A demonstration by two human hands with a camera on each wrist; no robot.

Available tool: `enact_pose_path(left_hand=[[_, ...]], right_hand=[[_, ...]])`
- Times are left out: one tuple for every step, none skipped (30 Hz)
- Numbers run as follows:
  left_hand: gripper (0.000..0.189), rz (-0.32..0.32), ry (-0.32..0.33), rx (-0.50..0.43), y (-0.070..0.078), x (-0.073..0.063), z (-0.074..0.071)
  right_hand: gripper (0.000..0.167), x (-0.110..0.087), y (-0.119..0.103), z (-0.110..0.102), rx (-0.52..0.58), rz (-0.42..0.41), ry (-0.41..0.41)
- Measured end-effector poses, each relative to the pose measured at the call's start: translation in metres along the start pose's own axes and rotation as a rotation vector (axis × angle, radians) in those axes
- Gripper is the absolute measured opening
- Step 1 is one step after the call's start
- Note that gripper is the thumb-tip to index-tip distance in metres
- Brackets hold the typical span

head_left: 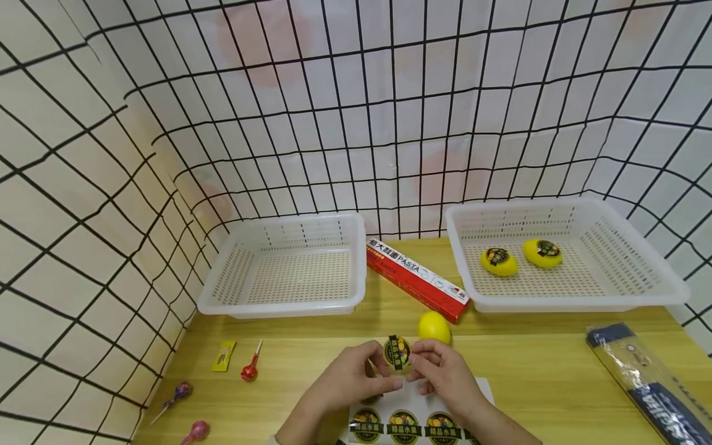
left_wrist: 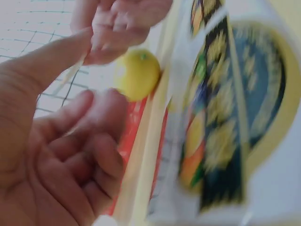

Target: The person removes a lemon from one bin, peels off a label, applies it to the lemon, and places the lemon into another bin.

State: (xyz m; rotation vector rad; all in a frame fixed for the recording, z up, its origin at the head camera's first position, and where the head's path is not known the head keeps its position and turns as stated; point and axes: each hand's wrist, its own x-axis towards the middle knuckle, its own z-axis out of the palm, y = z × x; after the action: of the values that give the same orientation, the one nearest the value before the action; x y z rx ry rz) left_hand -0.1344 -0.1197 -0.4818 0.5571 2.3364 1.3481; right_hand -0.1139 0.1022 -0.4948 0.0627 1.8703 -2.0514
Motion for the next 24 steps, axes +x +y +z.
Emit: enact_pose_path(left_hand=[[0.026, 0.017, 0.019, -0.063, 0.001, 0.001, 0.001], [0.024, 0.031, 0.039, -0.118, 0.002, 0.002, 0.003], [0.022, 0.042, 0.06, -0.159, 0.002, 0.002, 0.005], [0.02, 0.055, 0.076, -0.194, 0.003, 0.003, 0.007], [0.018, 0.06, 0.088, -0.224, 0.003, 0.004, 0.008], [0.018, 0.068, 0.099, -0.249, 0.004, 0.005, 0.01], [0.017, 0.071, 0.107, -0.266, 0.004, 0.005, 0.011], [0.017, 0.071, 0.113, -0.274, 0.004, 0.005, 0.012], [0.016, 0.072, 0.115, -0.281, 0.004, 0.005, 0.013], [0.015, 0.071, 0.118, -0.288, 0.004, 0.005, 0.013], [0.015, 0.071, 0.119, -0.294, 0.004, 0.005, 0.013], [0.013, 0.075, 0.119, -0.294, 0.004, 0.004, 0.013], [0.012, 0.074, 0.116, -0.293, 0.004, 0.004, 0.012], [0.011, 0.076, 0.111, -0.294, 0.003, 0.003, 0.011], [0.01, 0.078, 0.104, -0.294, 0.003, 0.003, 0.01], [0.009, 0.079, 0.096, -0.292, 0.003, 0.002, 0.01], [0.008, 0.08, 0.088, -0.29, 0.003, 0.002, 0.01], [0.008, 0.079, 0.082, -0.288, 0.004, 0.002, 0.01], [0.008, 0.074, 0.08, -0.289, 0.005, 0.002, 0.01], [0.009, 0.065, 0.083, -0.287, 0.006, 0.003, 0.011], [0.009, 0.057, 0.09, -0.284, 0.008, 0.004, 0.012], [0.01, 0.047, 0.101, -0.281, 0.011, 0.005, 0.013], [0.011, 0.037, 0.115, -0.28, 0.014, 0.007, 0.015], [0.012, 0.025, 0.131, -0.286, 0.016, 0.01, 0.016]], right_hand=[[0.033, 0.0, -0.001, 0.0, 0.031, 0.014, 0.012], [0.029, -0.001, -0.002, -0.001, 0.06, 0.026, 0.019], [0.026, -0.001, -0.002, -0.001, 0.082, 0.037, 0.022], [0.024, -0.001, -0.003, -0.001, 0.099, 0.043, 0.023], [0.021, -0.002, -0.003, -0.001, 0.109, 0.044, 0.023], [0.019, -0.002, -0.003, 0.0, 0.116, 0.044, 0.027], [0.018, -0.002, -0.002, 0.0, 0.119, 0.044, 0.031], [0.017, -0.003, -0.002, 0.0, 0.112, 0.034, 0.032], [0.017, -0.003, -0.002, 0.001, 0.103, 0.027, 0.038], [0.019, -0.003, -0.002, 0.002, 0.083, 0.017, 0.047], [0.022, -0.002, -0.001, 0.003, 0.054, 0.002, 0.057], [0.026, -0.002, -0.001, 0.004, 0.019, -0.01, 0.077], [0.03, -0.002, -0.001, 0.005, -0.028, -0.031, 0.102], [0.034, -0.002, -0.002, 0.006, -0.078, -0.053, 0.129], [0.038, -0.002, -0.002, 0.007, -0.123, -0.065, 0.161], [0.038, -0.003, -0.003, 0.008, -0.175, -0.083, 0.191], [0.037, -0.003, -0.004, 0.008, -0.223, -0.101, 0.219], [0.034, -0.004, -0.005, 0.008, -0.263, -0.116, 0.242], [0.031, -0.005, -0.007, 0.007, -0.3, -0.132, 0.258], [0.028, -0.005, -0.008, 0.006, -0.326, -0.142, 0.264], [0.024, -0.006, -0.011, 0.004, -0.34, -0.148, 0.267], [0.022, -0.006, -0.013, 0.001, -0.352, -0.158, 0.27], [0.022, -0.005, -0.015, -0.002, -0.36, -0.164, 0.274], [0.021, -0.005, -0.018, -0.006, -0.366, -0.169, 0.276]])
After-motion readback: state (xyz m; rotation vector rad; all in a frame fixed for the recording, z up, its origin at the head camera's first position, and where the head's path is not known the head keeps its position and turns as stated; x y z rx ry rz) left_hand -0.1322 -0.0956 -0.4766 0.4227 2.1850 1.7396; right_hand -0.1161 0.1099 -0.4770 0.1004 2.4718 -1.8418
